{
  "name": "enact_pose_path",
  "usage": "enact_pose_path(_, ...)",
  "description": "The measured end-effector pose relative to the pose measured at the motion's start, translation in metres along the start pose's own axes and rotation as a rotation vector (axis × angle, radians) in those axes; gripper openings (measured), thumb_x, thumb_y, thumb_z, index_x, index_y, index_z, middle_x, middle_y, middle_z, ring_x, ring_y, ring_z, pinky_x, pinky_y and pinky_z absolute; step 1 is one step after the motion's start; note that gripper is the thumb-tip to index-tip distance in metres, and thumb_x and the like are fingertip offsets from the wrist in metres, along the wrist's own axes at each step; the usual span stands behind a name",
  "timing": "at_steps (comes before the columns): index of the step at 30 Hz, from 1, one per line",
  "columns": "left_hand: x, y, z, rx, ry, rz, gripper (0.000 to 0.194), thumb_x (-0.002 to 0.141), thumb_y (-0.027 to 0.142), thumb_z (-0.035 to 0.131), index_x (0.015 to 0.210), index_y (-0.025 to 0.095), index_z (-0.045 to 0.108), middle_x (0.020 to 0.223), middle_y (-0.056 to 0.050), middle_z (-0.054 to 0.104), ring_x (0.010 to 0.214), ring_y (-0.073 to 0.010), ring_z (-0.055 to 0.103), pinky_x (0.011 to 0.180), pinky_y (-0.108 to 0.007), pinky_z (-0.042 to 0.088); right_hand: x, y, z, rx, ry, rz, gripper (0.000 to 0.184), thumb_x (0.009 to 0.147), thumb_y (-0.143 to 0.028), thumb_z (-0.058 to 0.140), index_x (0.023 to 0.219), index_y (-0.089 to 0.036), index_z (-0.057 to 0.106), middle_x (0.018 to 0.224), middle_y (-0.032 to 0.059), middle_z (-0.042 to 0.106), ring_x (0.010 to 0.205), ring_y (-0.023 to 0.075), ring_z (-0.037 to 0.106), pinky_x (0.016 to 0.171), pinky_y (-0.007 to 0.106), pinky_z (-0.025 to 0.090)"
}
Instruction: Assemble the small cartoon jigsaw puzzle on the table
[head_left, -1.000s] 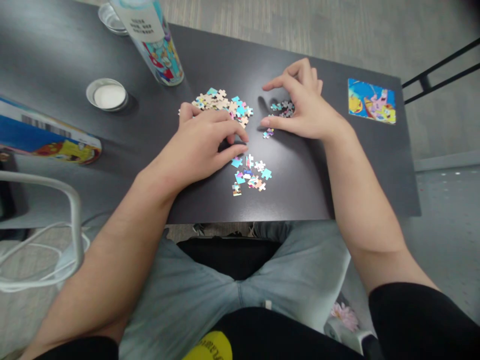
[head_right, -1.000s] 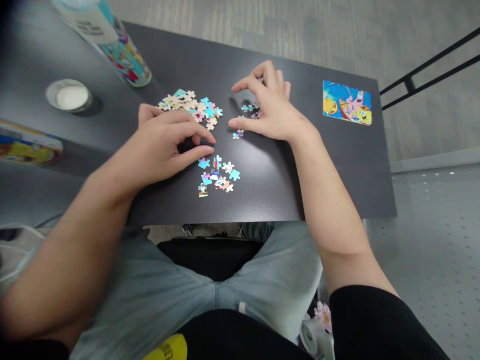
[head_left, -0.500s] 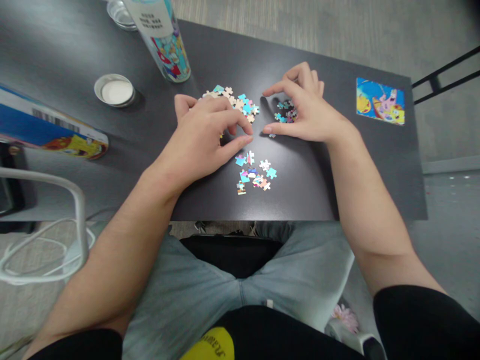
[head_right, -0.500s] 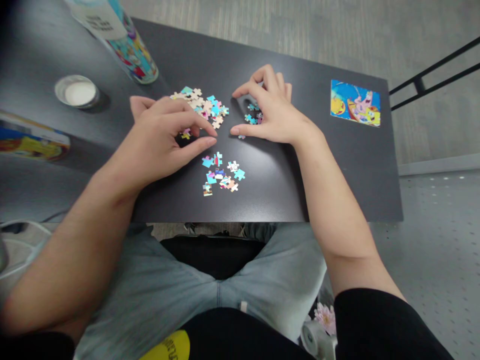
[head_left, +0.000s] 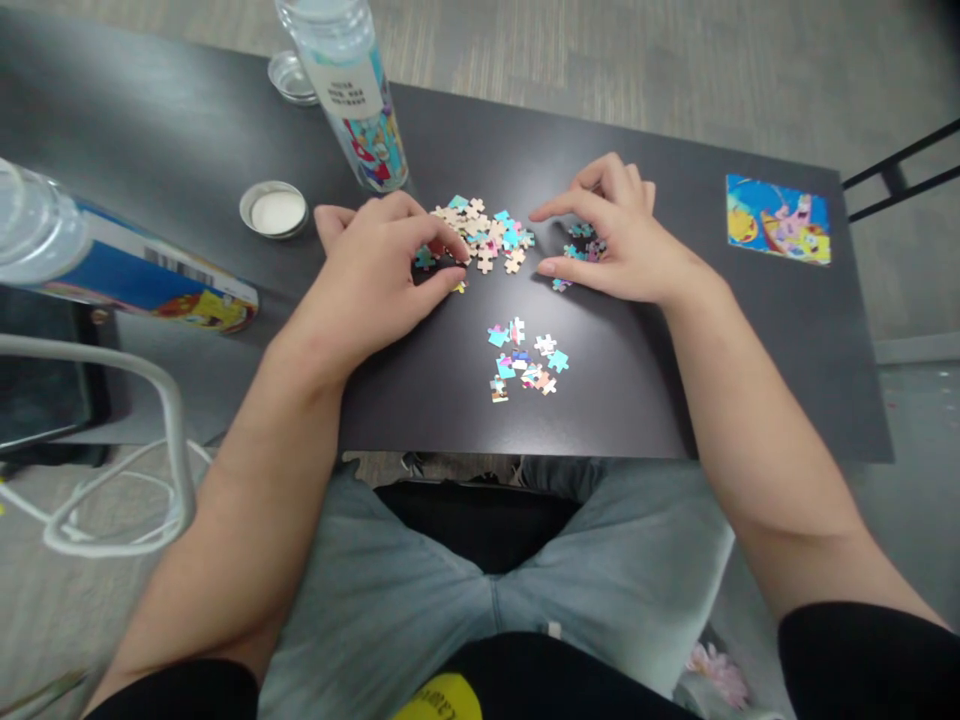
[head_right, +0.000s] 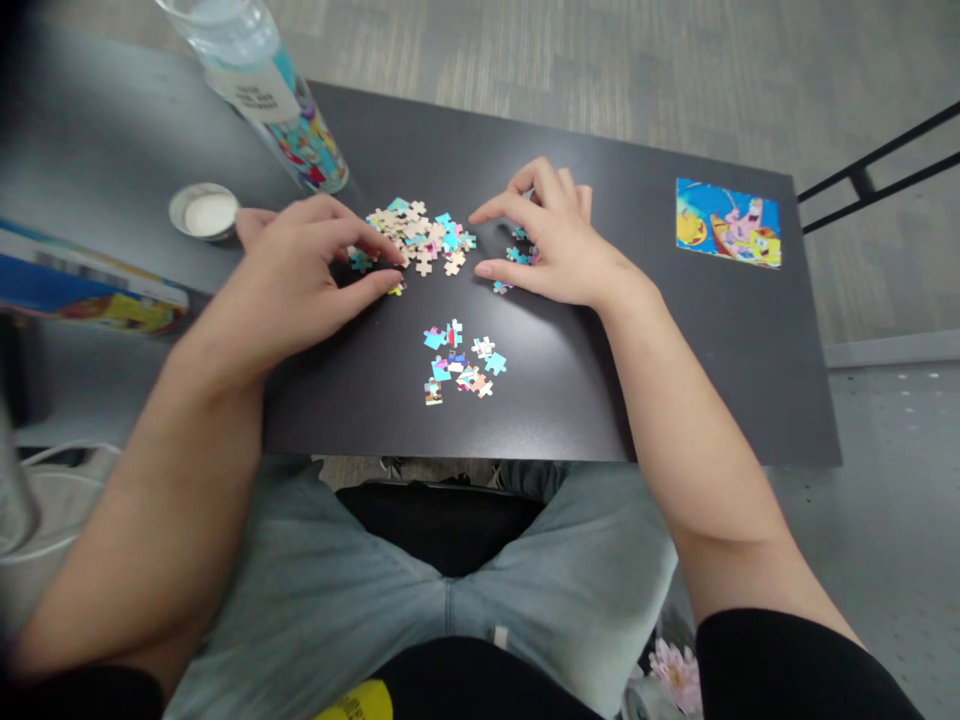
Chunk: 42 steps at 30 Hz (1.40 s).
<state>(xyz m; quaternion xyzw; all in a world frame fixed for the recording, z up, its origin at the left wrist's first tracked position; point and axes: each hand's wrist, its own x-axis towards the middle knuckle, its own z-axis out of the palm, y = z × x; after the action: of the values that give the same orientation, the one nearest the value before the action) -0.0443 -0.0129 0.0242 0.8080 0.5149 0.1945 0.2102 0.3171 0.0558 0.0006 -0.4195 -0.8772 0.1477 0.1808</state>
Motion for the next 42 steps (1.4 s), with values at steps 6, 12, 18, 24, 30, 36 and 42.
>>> enact_pose_path(6, -0.003, -0.002, -0.011, 0.018, 0.045, -0.039, 0.039, 0.120, 0.062, 0.069, 0.130, 0.032, 0.091, 0.142, -0.010, 0.085, 0.131, -0.0412, 0.075, 0.127, -0.077, 0.040, 0.000, 0.002, 0.002, 0.018, 0.000, -0.006, 0.087, 0.099, -0.109, 0.081, 0.160, -0.047, 0.087, 0.148, 0.0176, 0.081, 0.145, 0.0576, 0.065, 0.129, 0.089, 0.050)
enact_pose_path(12, -0.005, 0.000, -0.011, -0.053, 0.095, -0.134, 0.039, 0.107, 0.065, 0.084, 0.130, 0.034, 0.092, 0.146, -0.010, 0.084, 0.134, -0.0462, 0.076, 0.137, -0.080, 0.039, -0.001, 0.000, 0.001, -0.021, -0.019, -0.013, 0.084, 0.110, -0.102, 0.074, 0.166, -0.040, 0.085, 0.158, 0.0202, 0.077, 0.148, 0.0579, 0.065, 0.127, 0.083, 0.050)
enact_pose_path(18, -0.003, 0.018, 0.014, -0.030, 0.074, -0.106, 0.042, 0.107, 0.061, 0.096, 0.137, 0.033, 0.086, 0.150, -0.010, 0.082, 0.142, -0.0470, 0.075, 0.141, -0.079, 0.037, -0.002, -0.019, -0.003, -0.044, -0.043, -0.009, 0.062, 0.121, -0.089, 0.066, 0.160, -0.047, 0.091, 0.159, 0.0144, 0.079, 0.148, 0.0534, 0.063, 0.131, 0.082, 0.047)
enact_pose_path(24, -0.001, 0.023, 0.015, 0.021, 0.207, -0.142, 0.038, 0.121, 0.062, 0.087, 0.151, 0.039, 0.081, 0.152, -0.008, 0.082, 0.153, -0.0462, 0.075, 0.142, -0.071, 0.046, 0.000, -0.048, 0.012, -0.048, -0.038, -0.022, 0.069, 0.119, -0.082, 0.079, 0.170, -0.036, 0.086, 0.166, 0.0206, 0.073, 0.151, 0.0551, 0.062, 0.135, 0.083, 0.045)
enact_pose_path(30, 0.001, 0.004, 0.006, 0.084, 0.273, -0.206, 0.023, 0.119, 0.045, 0.088, 0.141, 0.039, 0.087, 0.151, -0.006, 0.084, 0.147, -0.0444, 0.079, 0.145, -0.074, 0.045, -0.001, -0.052, 0.019, -0.076, -0.068, 0.033, 0.081, 0.111, -0.079, 0.091, 0.180, -0.040, 0.075, 0.176, 0.0190, 0.069, 0.159, 0.0584, 0.058, 0.139, 0.085, 0.044)
enact_pose_path(36, 0.007, -0.008, 0.003, 0.132, 0.305, -0.252, 0.022, 0.110, 0.030, 0.099, 0.130, 0.024, 0.092, 0.142, -0.007, 0.086, 0.119, -0.0360, 0.086, 0.140, -0.075, 0.047, -0.006, -0.005, -0.012, -0.049, 0.021, 0.025, 0.059, 0.108, -0.072, 0.096, 0.159, -0.043, 0.092, 0.164, 0.0162, 0.073, 0.150, 0.0556, 0.062, 0.133, 0.087, 0.047)
enact_pose_path(42, 0.004, -0.008, 0.001, 0.078, 0.234, -0.254, 0.023, 0.114, 0.053, 0.083, 0.129, 0.036, 0.089, 0.141, -0.008, 0.087, 0.137, -0.0450, 0.081, 0.145, -0.076, 0.043, 0.000, -0.021, -0.007, -0.037, -0.009, -0.004, 0.038, 0.118, -0.068, 0.086, 0.146, -0.046, 0.099, 0.149, 0.0147, 0.082, 0.147, 0.0543, 0.064, 0.129, 0.085, 0.048)
